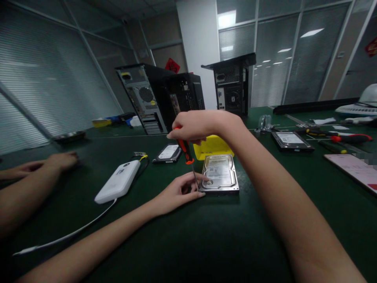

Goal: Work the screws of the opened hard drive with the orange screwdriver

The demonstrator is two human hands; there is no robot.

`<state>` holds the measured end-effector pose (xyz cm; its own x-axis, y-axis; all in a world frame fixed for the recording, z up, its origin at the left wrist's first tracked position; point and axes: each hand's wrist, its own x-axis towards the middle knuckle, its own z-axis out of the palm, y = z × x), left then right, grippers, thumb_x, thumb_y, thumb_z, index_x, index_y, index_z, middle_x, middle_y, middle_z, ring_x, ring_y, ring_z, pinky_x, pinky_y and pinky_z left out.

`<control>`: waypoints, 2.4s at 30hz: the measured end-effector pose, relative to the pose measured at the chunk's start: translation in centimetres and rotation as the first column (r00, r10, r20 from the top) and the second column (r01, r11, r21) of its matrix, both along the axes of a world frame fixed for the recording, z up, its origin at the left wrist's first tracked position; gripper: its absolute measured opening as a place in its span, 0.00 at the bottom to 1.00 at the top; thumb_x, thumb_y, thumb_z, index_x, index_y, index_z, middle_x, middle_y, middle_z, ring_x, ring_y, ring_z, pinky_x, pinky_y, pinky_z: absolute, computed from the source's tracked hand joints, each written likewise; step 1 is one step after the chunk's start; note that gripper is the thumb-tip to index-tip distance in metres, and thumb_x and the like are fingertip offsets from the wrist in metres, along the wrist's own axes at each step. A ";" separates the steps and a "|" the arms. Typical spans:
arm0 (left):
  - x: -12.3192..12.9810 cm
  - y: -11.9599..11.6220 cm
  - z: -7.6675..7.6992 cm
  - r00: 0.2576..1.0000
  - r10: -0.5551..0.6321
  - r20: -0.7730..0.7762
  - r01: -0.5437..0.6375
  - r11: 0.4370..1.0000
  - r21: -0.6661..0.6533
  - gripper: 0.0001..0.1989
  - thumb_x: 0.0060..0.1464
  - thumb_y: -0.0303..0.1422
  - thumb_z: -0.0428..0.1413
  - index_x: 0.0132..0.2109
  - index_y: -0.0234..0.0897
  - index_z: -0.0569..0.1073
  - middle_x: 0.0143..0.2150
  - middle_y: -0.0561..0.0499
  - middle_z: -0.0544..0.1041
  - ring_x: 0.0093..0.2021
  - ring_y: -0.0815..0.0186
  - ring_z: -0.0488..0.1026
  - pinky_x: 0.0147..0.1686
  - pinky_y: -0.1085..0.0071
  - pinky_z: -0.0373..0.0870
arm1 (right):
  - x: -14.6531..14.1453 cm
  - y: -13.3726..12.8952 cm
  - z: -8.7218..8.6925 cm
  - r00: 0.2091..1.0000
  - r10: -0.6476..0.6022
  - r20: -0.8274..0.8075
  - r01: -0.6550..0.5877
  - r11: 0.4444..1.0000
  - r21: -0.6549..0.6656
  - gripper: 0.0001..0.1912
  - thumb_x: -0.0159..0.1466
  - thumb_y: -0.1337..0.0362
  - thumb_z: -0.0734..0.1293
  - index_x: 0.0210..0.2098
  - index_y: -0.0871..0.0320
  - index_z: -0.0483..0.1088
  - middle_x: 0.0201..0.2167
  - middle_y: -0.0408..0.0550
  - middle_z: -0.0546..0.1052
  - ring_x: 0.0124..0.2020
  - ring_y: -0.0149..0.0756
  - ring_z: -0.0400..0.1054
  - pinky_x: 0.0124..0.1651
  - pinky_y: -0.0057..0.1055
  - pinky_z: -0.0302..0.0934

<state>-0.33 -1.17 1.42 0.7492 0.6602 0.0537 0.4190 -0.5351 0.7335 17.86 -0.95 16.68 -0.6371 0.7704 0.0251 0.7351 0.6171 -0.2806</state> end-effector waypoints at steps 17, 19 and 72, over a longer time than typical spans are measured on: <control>0.0 0.0 -0.1 1.000 0.006 0.003 -0.006 1.000 0.004 0.21 0.56 0.41 0.57 0.54 0.38 0.70 0.36 0.52 0.68 0.34 0.67 0.63 0.33 0.72 0.61 | 0.1 -0.2 0.1 1.000 0.030 -0.008 -0.030 0.999 -0.012 0.20 0.67 0.53 0.57 0.36 0.64 0.69 0.19 0.43 0.69 0.18 0.24 0.60 0.25 0.25 0.53; 0.0 0.0 -0.1 1.000 0.007 0.000 -0.007 1.000 0.001 0.21 0.56 0.41 0.57 0.55 0.38 0.70 0.36 0.52 0.68 0.33 0.67 0.63 0.33 0.72 0.61 | 0.1 -0.3 0.2 0.999 0.037 -0.008 -0.037 0.999 -0.025 0.20 0.67 0.52 0.57 0.36 0.64 0.69 0.21 0.44 0.70 0.18 0.24 0.61 0.26 0.25 0.53; 0.1 -0.2 0.1 1.000 0.003 0.012 -0.003 1.000 -0.012 0.20 0.56 0.40 0.57 0.53 0.38 0.71 0.36 0.52 0.68 0.35 0.66 0.64 0.34 0.72 0.60 | 0.0 0.3 -0.3 1.000 0.004 -0.030 -0.003 0.999 0.033 0.21 0.64 0.51 0.61 0.32 0.65 0.73 0.27 0.51 0.75 0.25 0.27 0.65 0.28 0.24 0.55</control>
